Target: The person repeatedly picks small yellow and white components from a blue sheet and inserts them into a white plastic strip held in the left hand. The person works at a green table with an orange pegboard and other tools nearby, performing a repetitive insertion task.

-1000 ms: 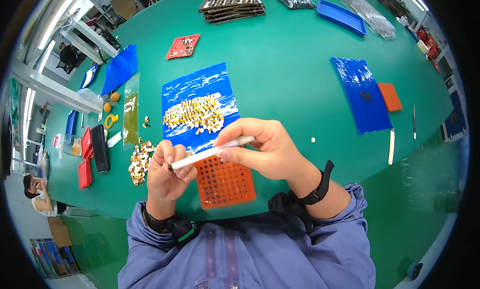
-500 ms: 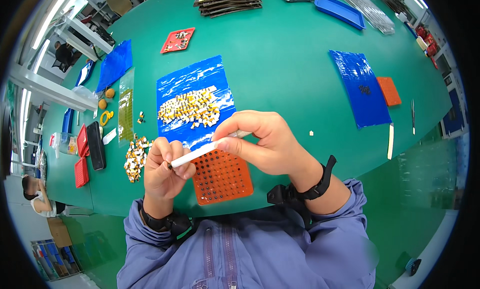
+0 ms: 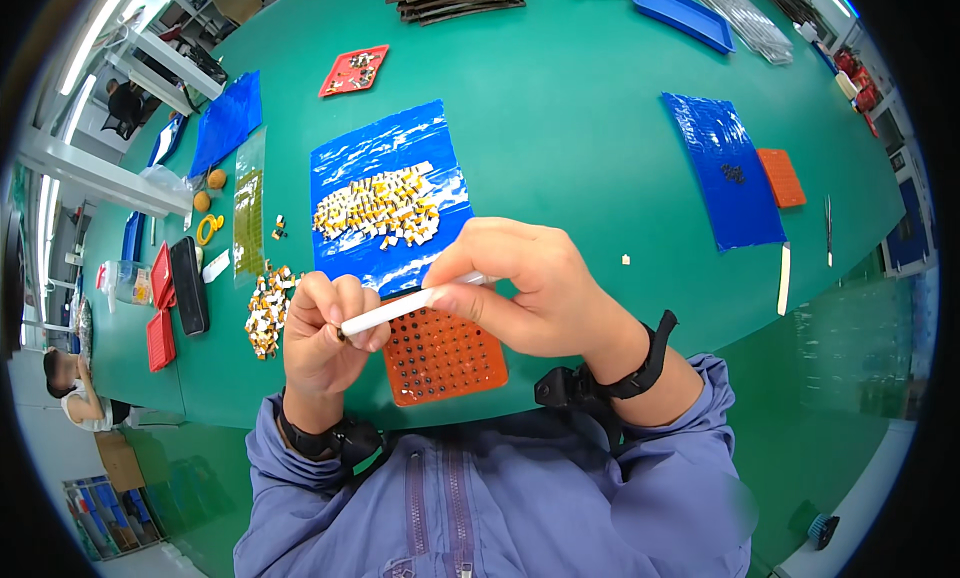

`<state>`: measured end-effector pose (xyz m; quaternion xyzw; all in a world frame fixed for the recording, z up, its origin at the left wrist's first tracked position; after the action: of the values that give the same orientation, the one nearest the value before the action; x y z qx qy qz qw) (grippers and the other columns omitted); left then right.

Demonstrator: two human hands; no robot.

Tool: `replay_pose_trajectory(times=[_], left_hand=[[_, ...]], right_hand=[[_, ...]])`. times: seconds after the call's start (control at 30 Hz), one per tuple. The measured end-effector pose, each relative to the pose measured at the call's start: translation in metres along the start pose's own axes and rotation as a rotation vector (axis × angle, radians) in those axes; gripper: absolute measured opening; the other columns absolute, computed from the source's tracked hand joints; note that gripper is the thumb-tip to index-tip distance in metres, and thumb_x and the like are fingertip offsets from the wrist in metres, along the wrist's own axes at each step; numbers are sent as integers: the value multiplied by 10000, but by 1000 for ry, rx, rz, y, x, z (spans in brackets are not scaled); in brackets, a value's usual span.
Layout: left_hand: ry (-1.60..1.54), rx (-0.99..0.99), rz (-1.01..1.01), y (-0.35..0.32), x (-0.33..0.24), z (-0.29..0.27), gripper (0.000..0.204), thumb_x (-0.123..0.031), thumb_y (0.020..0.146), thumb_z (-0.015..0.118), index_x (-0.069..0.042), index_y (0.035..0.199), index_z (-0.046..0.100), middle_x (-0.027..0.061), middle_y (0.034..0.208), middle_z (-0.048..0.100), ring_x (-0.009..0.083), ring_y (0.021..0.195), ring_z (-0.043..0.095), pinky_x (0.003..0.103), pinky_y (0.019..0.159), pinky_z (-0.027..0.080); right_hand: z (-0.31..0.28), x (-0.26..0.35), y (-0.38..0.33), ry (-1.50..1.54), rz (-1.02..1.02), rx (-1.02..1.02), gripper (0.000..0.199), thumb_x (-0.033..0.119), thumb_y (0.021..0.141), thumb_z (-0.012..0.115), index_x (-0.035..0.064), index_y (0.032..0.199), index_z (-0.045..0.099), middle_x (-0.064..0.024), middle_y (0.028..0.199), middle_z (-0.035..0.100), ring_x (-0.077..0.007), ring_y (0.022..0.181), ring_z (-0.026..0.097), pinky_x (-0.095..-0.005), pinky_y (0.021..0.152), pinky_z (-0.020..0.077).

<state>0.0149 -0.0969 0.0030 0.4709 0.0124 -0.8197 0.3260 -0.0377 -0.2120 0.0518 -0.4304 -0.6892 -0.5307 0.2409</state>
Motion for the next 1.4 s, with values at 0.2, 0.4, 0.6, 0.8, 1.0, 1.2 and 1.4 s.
replay_pose_trajectory(times=[0.2,0.4,0.6,0.8,1.0,1.2,1.4], left_hand=[[-57,-12,30,-2,-2,-3,102,-72,813,565,-52,800,465,59,709,485,162,657,496,282,608,416],[-68,-6,33,-1,-4,-2,105,-72,807,574,-54,798,471,60,713,489,163,656,495,281,610,413],[-70,-10,44,-1,-3,-5,103,-71,803,579,-51,804,478,62,713,488,162,656,492,279,609,410],[-26,-13,29,-1,-3,-5,108,-68,798,582,-38,792,479,56,714,481,155,658,472,275,606,387],[29,-64,65,0,-7,-11,112,-63,795,579,-32,792,472,43,733,473,145,677,447,264,623,360],[67,-194,151,1,-14,-28,65,-28,824,527,-39,836,464,43,756,483,142,717,473,270,677,401],[200,-230,55,2,-7,-35,38,-58,859,485,-62,855,447,45,814,498,125,748,477,243,661,395]], right_hand=[[1,4,1,-19,-46,1,79,36,739,623,-1,801,590,-70,697,533,-175,634,522,-269,553,418],[4,3,2,5,-41,20,72,30,745,609,1,805,581,-73,694,526,-181,636,520,-279,555,418],[2,6,3,-16,-50,-39,47,45,766,588,8,793,578,-72,688,528,-193,633,525,-278,552,419],[7,-2,2,-91,44,129,62,80,776,595,23,799,600,-62,625,540,-184,562,531,-264,526,429],[6,-4,-1,-74,36,80,81,89,743,637,26,790,620,-78,668,596,-177,579,574,-260,516,441],[-7,19,0,75,-160,-114,117,38,666,693,47,761,625,-29,657,592,-150,532,540,-240,479,414],[27,43,-6,85,-202,94,153,70,669,695,32,694,549,-48,634,522,-174,517,497,-274,449,380]])
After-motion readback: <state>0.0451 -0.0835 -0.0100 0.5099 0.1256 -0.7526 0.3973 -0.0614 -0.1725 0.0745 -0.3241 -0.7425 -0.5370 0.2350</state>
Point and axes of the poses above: each hand's wrist, its own y-axis towards the middle knuckle, its own z-axis out of the palm, x = y × z, the point moved 10 cm from there along y, towards the middle knuckle
